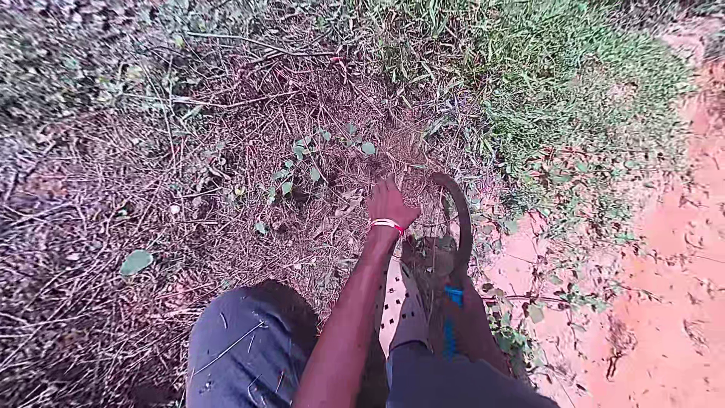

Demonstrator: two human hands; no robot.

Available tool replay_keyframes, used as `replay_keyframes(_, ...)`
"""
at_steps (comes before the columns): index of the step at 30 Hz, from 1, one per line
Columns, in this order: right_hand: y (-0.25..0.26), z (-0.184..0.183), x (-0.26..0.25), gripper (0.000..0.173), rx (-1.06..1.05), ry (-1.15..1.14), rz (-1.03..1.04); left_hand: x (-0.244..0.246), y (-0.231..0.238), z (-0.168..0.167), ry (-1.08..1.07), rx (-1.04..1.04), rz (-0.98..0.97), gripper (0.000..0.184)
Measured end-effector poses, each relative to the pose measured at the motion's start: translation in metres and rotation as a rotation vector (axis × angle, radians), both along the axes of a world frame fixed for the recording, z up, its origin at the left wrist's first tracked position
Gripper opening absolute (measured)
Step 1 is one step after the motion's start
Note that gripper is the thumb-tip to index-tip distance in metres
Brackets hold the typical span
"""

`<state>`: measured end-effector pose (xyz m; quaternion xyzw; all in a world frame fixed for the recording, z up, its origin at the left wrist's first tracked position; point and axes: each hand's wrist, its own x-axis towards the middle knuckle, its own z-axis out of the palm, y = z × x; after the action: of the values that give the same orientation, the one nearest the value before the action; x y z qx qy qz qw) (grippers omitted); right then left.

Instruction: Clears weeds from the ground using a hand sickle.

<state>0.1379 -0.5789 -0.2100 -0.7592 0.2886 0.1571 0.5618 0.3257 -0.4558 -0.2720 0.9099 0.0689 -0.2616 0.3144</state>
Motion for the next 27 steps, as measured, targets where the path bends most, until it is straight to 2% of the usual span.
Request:
replay_keyframes(4,-0.007,-0.013,-0.005,0.032,0.058,-0.080,-0.029,0.013,-0.017,-0.004,-0.020,0.143,-0.021,0.102)
replay_keyframes(7,-0.009,-0.010,0.001,0.031,0.080,-0.102,-0.093,0.023,-0.013,-0.016,-0.098,0.162,-0.032,0.083)
replay_keyframes(11,-0.020,-0.017,0.031,0.040,-0.001,-0.192,-0.021,0.028,0.009,-0.023,-0.143,0.092,0.006,0.069)
replay_keyframes(12,-0.024,-0.019,0.043,0.043,-0.020,-0.179,0.021,0.027,0.013,-0.025,-0.155,0.071,0.031,0.067)
replay_keyframes(15,-0.028,-0.030,0.063,0.036,0.042,-0.039,0.064,0.025,0.016,-0.031,-0.183,0.006,0.129,0.066)
replay_keyframes(17,-0.022,-0.043,0.048,0.032,0.109,-0.026,0.017,0.030,0.017,-0.032,-0.162,-0.036,0.194,0.067)
replay_keyframes(19,-0.019,-0.046,0.024,0.036,0.135,0.001,-0.032,0.035,0.019,-0.028,-0.098,-0.045,0.223,0.068)
replay_keyframes(24,-0.036,-0.021,-0.012,0.023,0.209,0.014,-0.144,0.049,0.024,-0.025,0.028,-0.100,0.268,0.054)
replay_keyframes(27,-0.039,-0.032,-0.003,0.025,0.170,-0.037,-0.126,0.053,0.036,-0.031,0.067,-0.191,0.329,0.058)
